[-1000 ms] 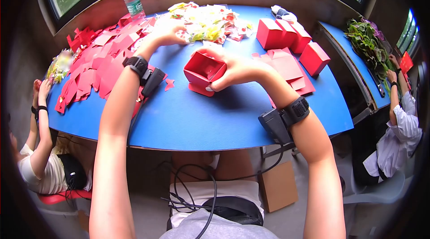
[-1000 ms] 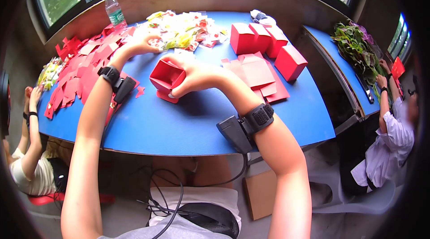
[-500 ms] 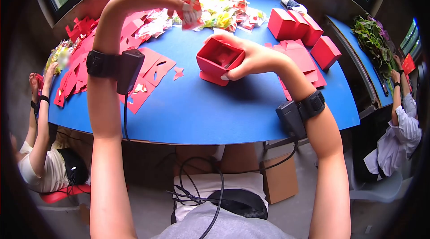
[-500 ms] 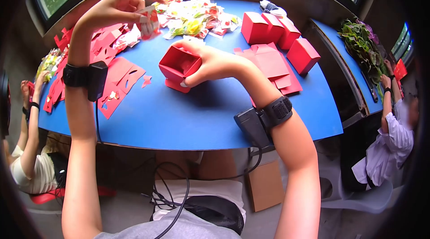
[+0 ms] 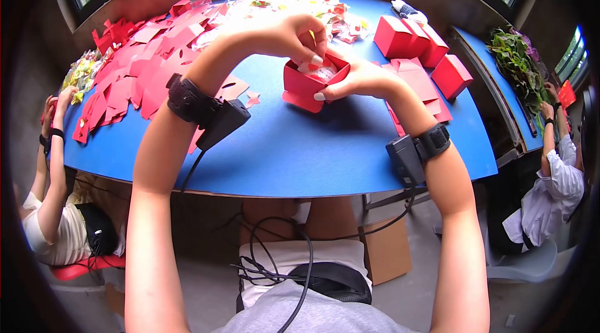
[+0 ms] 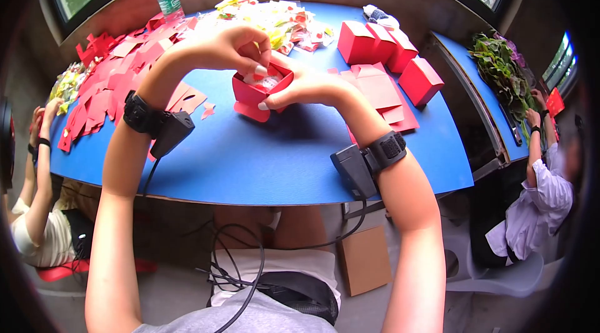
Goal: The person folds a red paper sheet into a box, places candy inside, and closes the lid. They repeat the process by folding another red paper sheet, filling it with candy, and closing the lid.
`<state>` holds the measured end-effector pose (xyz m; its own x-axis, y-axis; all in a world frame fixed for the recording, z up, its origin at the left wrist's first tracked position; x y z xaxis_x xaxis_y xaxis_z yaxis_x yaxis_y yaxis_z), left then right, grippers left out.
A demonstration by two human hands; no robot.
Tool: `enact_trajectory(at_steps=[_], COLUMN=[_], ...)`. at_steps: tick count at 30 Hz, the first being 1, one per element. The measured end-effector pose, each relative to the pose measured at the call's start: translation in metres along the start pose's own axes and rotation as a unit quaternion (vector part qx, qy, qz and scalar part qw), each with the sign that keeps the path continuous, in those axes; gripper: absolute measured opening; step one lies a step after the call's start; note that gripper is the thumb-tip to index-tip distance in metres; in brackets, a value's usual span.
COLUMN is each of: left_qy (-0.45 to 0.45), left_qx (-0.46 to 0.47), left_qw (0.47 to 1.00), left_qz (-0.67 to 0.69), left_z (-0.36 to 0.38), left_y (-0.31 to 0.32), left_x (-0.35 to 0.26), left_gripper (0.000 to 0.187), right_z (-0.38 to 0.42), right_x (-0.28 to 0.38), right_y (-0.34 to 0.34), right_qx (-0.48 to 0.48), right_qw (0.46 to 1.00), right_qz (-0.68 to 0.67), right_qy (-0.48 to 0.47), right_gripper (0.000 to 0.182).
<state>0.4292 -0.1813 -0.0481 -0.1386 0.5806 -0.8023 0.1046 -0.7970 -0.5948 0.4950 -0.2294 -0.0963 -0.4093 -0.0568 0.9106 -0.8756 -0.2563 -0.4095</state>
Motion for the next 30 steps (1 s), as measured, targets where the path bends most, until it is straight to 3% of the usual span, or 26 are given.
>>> enact_trajectory(at_steps=[3, 7, 10, 13, 17, 20, 21, 23, 25, 29, 30], left_qy=[-0.032, -0.008, 0.049, 0.045, 0.075, -0.018, 0.011, -0.014, -0.057, -0.161, -0.197], left_qx=[-0.146, -0.238, -0.298, -0.318, -0.316, -0.222, -0.193, -0.105, -0.070, -0.139, -0.146], left_qw=[0.965, 0.893, 0.846, 0.833, 0.849, 0.913, 0.939, 0.960, 0.962, 0.950, 0.918], left_qz=[-0.214, -0.381, -0.440, -0.450, -0.416, -0.342, -0.285, -0.260, -0.258, -0.227, -0.311], left_z=[0.001, 0.003, 0.006, 0.008, 0.007, 0.010, 0.013, 0.027, 0.049, 0.084, 0.092], left_y=[-0.008, 0.000, 0.002, 0.004, 0.000, -0.008, -0.013, -0.028, -0.061, -0.129, -0.152], left_x=[-0.005, -0.018, -0.023, -0.025, -0.023, -0.038, -0.037, -0.037, -0.019, 0.039, 0.077], left_gripper=[0.025, 0.037, 0.040, 0.032, 0.039, 0.044, 0.045, 0.050, 0.054, 0.053, 0.055], right_z=[0.000, 0.000, -0.001, -0.003, -0.001, -0.002, -0.003, -0.005, -0.006, -0.008, -0.008], right_x=[-0.002, 0.001, 0.000, -0.003, -0.002, -0.006, -0.006, -0.001, -0.003, -0.007, -0.007], right_y=[-0.005, -0.004, -0.004, -0.007, -0.004, -0.008, -0.008, -0.003, -0.003, -0.005, -0.006], right_qx=[-0.038, -0.025, -0.029, -0.035, -0.017, -0.033, -0.032, -0.003, -0.006, -0.018, -0.017], right_qw=[0.999, 0.999, 0.999, 0.999, 1.000, 0.999, 0.999, 0.999, 0.999, 1.000, 1.000], right_qz=[0.003, -0.005, 0.002, 0.009, 0.008, 0.043, 0.044, 0.035, 0.023, -0.021, -0.022], right_qy=[-0.008, -0.022, -0.018, -0.017, -0.012, 0.000, 0.001, -0.029, -0.024, -0.010, -0.012], right_gripper=[0.089, 0.082, 0.081, 0.081, 0.082, 0.084, 0.084, 0.094, 0.093, 0.090, 0.090])
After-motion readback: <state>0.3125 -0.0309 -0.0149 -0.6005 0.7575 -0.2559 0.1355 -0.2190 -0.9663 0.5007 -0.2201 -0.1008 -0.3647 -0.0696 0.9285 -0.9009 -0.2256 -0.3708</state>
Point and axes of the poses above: each hand's wrist, its own z-axis away from the middle knuckle, its own y-axis out of the palm, x = y × z, the point moved 8 cm from there along -z, towards the middle knuckle, and after that the axes turned 2 degrees about y, right-handed, at the moved point
